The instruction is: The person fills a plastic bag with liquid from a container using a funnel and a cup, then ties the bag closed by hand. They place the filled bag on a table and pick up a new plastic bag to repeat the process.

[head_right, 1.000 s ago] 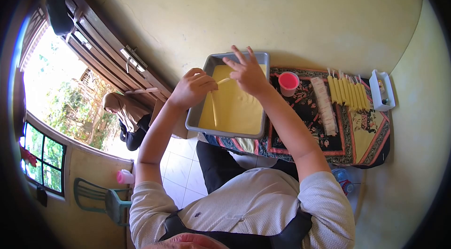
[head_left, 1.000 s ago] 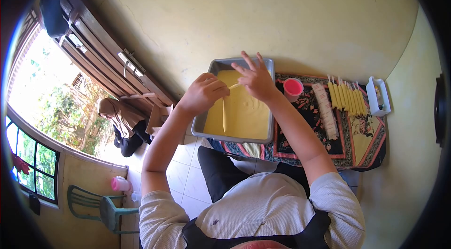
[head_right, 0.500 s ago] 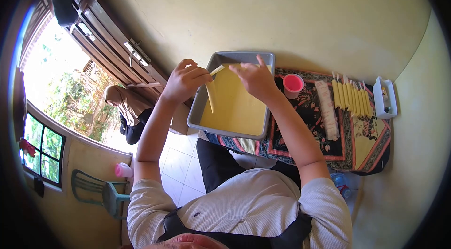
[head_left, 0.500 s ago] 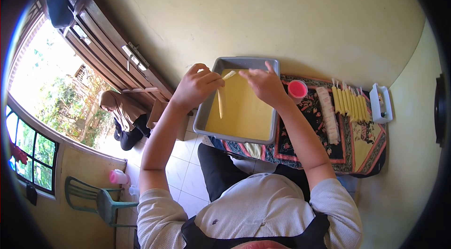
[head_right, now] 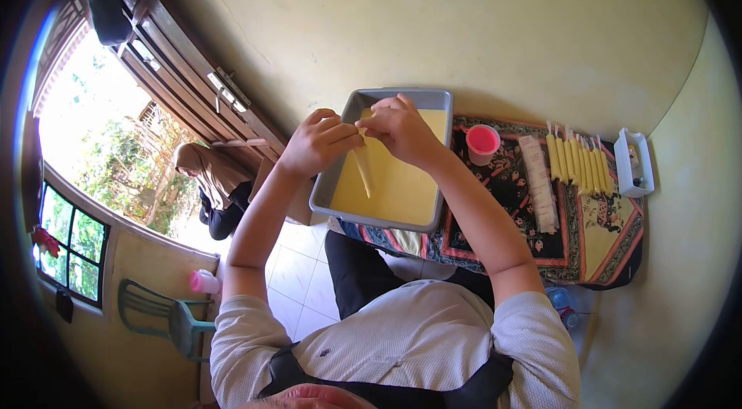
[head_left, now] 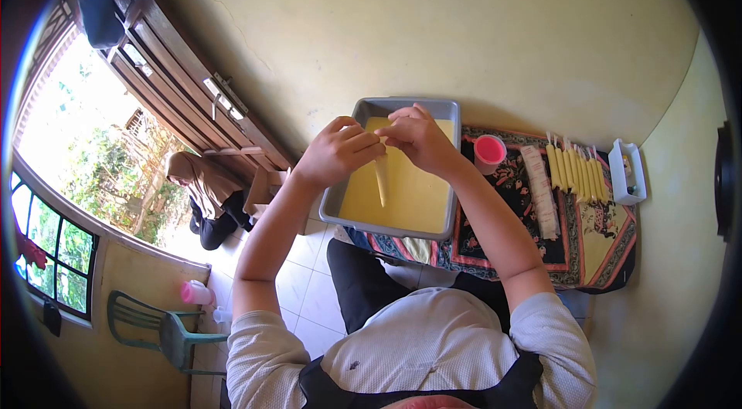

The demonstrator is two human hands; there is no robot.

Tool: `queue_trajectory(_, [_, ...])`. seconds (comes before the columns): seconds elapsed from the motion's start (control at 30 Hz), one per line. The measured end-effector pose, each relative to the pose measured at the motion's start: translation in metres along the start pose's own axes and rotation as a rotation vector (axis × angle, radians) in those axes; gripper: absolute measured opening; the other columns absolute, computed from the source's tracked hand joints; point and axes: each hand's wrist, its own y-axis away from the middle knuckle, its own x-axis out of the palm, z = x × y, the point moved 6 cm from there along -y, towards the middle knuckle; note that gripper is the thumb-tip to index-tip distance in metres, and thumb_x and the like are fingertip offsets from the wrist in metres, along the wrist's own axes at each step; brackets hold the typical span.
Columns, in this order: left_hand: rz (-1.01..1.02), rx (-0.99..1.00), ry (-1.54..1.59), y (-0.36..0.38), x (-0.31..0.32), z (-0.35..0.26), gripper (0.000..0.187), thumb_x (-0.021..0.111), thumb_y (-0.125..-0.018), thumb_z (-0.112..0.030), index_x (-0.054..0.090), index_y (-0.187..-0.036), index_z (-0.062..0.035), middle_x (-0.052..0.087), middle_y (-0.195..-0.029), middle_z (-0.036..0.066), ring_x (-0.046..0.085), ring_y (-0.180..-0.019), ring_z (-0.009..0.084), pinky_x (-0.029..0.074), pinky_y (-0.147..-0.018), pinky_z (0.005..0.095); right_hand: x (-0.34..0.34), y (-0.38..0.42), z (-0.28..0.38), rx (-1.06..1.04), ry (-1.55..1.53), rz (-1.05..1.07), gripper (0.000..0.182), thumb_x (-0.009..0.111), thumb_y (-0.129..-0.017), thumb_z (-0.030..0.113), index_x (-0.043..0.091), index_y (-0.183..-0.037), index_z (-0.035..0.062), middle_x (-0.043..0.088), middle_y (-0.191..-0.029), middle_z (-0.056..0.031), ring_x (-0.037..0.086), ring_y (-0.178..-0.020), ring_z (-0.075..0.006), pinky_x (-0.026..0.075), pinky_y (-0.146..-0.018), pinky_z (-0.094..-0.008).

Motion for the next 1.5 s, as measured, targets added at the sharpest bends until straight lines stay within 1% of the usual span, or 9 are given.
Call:
queue_trajectory(0.17, [0.067,0.109,-0.132,-0.006,-0.007,-0.001,0.016,0.078,-0.086,-0.019,0.078,-0.102,-0.0171,0.069,-0.112,-0.006,0.068,-0.106,0.0145,0.052,-0.106,0.0358,0.011,-0.004,-0.026,0.453,-0.729,0.174,0.020,0.069,-0.104,0.003,0.080,-0.121,0.0016,0.079,-0.099,-0.0031,0.072,-0.096,-0.0156,0.057,-0.091,-0.0305])
queue_trajectory(0.27, [-0.036,0.297,-0.184,-0.011,-0.010,-0.007,0.015,0.076,-0.088,-0.019,0.076,-0.103,-0.0183,0.068,-0.112,-0.009,0.067,-0.110,0.0114,0.049,-0.107,0.0332,0.026,0.004,-0.035,0.538,-0.945,0.209,0.018,0.072,-0.104,0.006,0.080,-0.118,-0.0021,0.079,-0.100,-0.0022,0.070,-0.093,-0.0109,0.056,-0.086,-0.0289])
queue_trajectory(0.37, [0.086,0.491,-0.091,-0.018,-0.010,-0.015,0.012,0.076,-0.089,-0.019,0.074,-0.101,-0.0200,0.069,-0.112,-0.010,0.067,-0.107,0.0113,0.050,-0.105,0.0325,0.045,0.020,-0.046,0.648,-1.024,0.245,0.019,0.075,-0.101,0.007,0.081,-0.117,-0.0030,0.079,-0.100,-0.0040,0.070,-0.091,-0.0117,0.056,-0.084,-0.0288])
queue_trajectory(0.57, [0.182,0.299,0.143,-0.021,0.011,0.003,0.010,0.077,-0.092,-0.016,0.072,-0.100,-0.0187,0.070,-0.100,-0.007,0.068,-0.100,0.0152,0.050,-0.102,0.0344,0.059,0.028,-0.056,0.644,-1.042,0.184,0.019,0.076,-0.101,0.010,0.082,-0.114,-0.0027,0.079,-0.097,-0.0042,0.070,-0.087,-0.0124,0.056,-0.081,-0.0301])
queue_trajectory(0.8, [0.096,-0.044,0.591,-0.015,0.020,0.016,0.017,0.078,-0.082,0.000,0.075,-0.095,-0.0111,0.073,-0.094,0.003,0.067,-0.096,0.0280,0.050,-0.097,0.0419,0.024,0.022,-0.017,0.551,-0.566,0.043,0.015,0.077,-0.100,0.009,0.082,-0.111,0.0001,0.082,-0.096,-0.0062,0.074,-0.091,-0.0139,0.057,-0.084,-0.0312])
queue_trajectory(1.03, [0.002,-0.259,1.096,-0.001,0.050,0.023,0.019,0.074,-0.078,0.002,0.075,-0.093,-0.0101,0.076,-0.092,0.004,0.068,-0.094,0.0260,0.048,-0.088,0.0413,0.025,0.031,-0.026,0.618,-0.945,0.171,0.010,0.080,-0.099,0.009,0.083,-0.105,0.0013,0.078,-0.091,-0.0028,0.070,-0.087,-0.0128,0.055,-0.081,-0.0310])
queue_trajectory(1.23, [0.047,-0.187,0.882,-0.006,0.050,0.015,0.019,0.073,-0.079,0.002,0.077,-0.092,-0.0110,0.077,-0.093,0.002,0.068,-0.093,0.0259,0.045,-0.092,0.0419,0.024,0.033,-0.037,0.592,-1.038,0.141,0.012,0.079,-0.101,0.010,0.082,-0.109,0.0015,0.079,-0.096,-0.0020,0.070,-0.089,-0.0112,0.055,-0.084,-0.0295])
queue_trajectory(1.33, [-0.030,-0.151,0.678,-0.014,0.040,0.013,0.018,0.072,-0.076,0.002,0.076,-0.087,-0.0112,0.076,-0.089,0.003,0.066,-0.088,0.0259,0.048,-0.087,0.0396,0.025,0.027,-0.040,0.613,-0.835,0.077,0.013,0.078,-0.102,0.009,0.082,-0.109,-0.0009,0.080,-0.095,-0.0043,0.071,-0.089,-0.0116,0.057,-0.084,-0.0301])
queue_trajectory(1.5, [-0.240,-0.193,0.811,-0.008,0.039,0.031,0.011,0.074,-0.078,-0.002,0.075,-0.085,-0.0101,0.072,-0.088,0.003,0.063,-0.088,0.0243,0.047,-0.086,0.0371,-0.006,0.011,0.007,0.509,-0.476,-0.123,0.015,0.079,-0.100,0.010,0.083,-0.112,0.0006,0.083,-0.093,-0.0096,0.075,-0.083,-0.0153,0.059,-0.080,-0.0326])
